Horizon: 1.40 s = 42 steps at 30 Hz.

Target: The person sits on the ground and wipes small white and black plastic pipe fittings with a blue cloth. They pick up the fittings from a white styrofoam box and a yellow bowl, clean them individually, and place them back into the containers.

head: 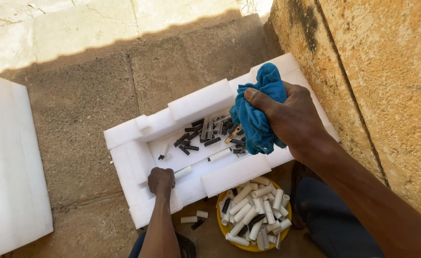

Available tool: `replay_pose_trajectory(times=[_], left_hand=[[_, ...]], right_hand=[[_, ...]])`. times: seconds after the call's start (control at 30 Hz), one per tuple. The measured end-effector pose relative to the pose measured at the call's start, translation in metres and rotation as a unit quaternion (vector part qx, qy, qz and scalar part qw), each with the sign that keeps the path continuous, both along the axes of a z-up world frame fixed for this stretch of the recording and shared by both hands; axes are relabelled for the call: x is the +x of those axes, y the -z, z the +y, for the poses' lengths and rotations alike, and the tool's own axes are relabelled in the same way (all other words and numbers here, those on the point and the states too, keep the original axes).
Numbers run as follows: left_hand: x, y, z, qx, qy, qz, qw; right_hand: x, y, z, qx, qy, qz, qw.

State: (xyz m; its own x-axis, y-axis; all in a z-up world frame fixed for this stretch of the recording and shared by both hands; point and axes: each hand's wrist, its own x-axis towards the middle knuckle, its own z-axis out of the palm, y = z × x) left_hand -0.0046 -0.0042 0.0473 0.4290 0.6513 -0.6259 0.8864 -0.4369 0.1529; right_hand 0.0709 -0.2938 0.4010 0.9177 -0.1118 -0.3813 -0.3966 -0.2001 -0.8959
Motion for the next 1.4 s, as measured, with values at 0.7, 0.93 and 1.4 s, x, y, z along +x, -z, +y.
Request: replay_pose_trajectory(times=[0.7, 0.93, 1.4], left_hand=[[0.010, 0.041, -0.005, -0.011, 0.012, 0.071, 0.997], [0.032, 0.045, -0.056, -0.080, 0.021, 0.028, 0.996], [0.036, -0.072, -0.071, -0.111, 0.303, 0.076, 0.944]], right_hand=[[0.001, 0.010, -0.003, -0.035, -0.048, 0.009, 0.998], [0.002, 0.011, 0.000, -0.051, -0.049, 0.014, 0.997], [0.002, 0.017, -0.007, -0.041, -0.075, 0.003, 0.996]])
